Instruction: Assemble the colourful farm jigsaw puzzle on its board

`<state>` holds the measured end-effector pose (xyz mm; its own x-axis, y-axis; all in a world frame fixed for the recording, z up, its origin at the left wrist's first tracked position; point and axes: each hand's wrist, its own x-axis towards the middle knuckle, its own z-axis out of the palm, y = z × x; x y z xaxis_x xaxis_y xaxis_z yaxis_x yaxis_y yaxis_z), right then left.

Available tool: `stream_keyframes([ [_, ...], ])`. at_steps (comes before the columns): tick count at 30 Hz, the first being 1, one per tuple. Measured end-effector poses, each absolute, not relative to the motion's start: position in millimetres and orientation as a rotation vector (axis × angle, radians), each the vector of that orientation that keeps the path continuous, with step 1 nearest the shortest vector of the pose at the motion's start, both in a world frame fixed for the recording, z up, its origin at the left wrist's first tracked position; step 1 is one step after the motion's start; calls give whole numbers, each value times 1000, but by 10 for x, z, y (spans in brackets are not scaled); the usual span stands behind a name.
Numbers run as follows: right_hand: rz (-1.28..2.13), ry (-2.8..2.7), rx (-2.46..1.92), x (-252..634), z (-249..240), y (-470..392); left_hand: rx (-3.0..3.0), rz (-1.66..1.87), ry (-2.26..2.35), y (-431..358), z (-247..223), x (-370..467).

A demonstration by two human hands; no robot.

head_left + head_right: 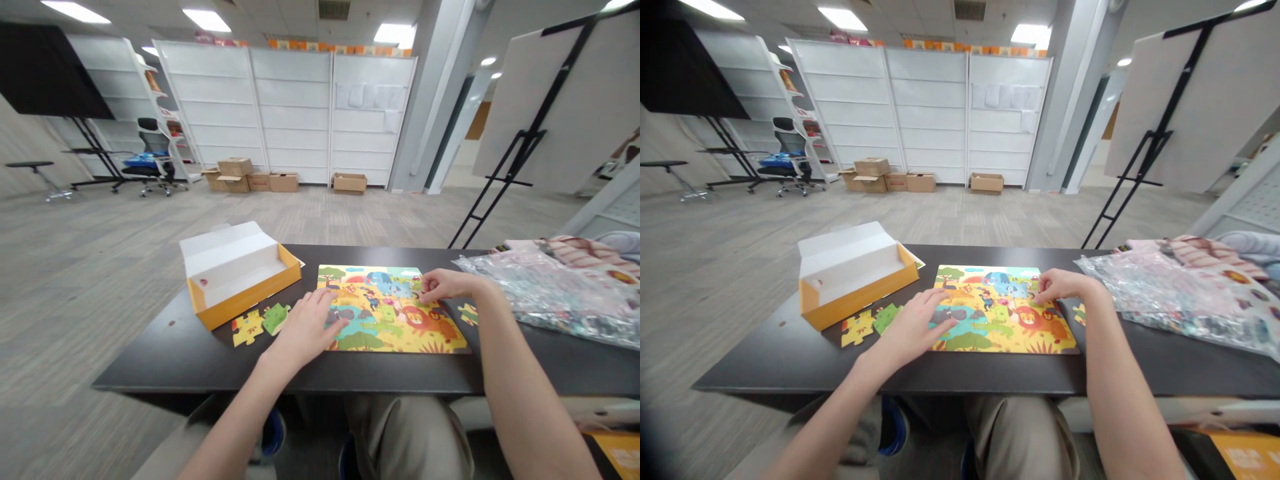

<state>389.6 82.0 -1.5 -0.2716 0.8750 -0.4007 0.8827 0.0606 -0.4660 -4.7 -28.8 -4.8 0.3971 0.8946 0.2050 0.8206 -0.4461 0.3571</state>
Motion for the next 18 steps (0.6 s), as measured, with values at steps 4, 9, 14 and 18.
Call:
stream_keyframes([
  [4, -833, 2310, 1959, 3891, -43, 869, 2318, 422, 1758, -312, 36, -664],
  [9, -733, 2324, 2013, 3829, -35, 881, 2264, 296, 1870, -314, -67, -1035],
  [14, -681, 2376, 2063, 3732, 4, 856, 2295, 315, 1828, -257, -140, -1016],
  [18, -613, 2385, 2085, 3692, 23, 846, 2320, 422, 1785, -220, -89, -959],
])
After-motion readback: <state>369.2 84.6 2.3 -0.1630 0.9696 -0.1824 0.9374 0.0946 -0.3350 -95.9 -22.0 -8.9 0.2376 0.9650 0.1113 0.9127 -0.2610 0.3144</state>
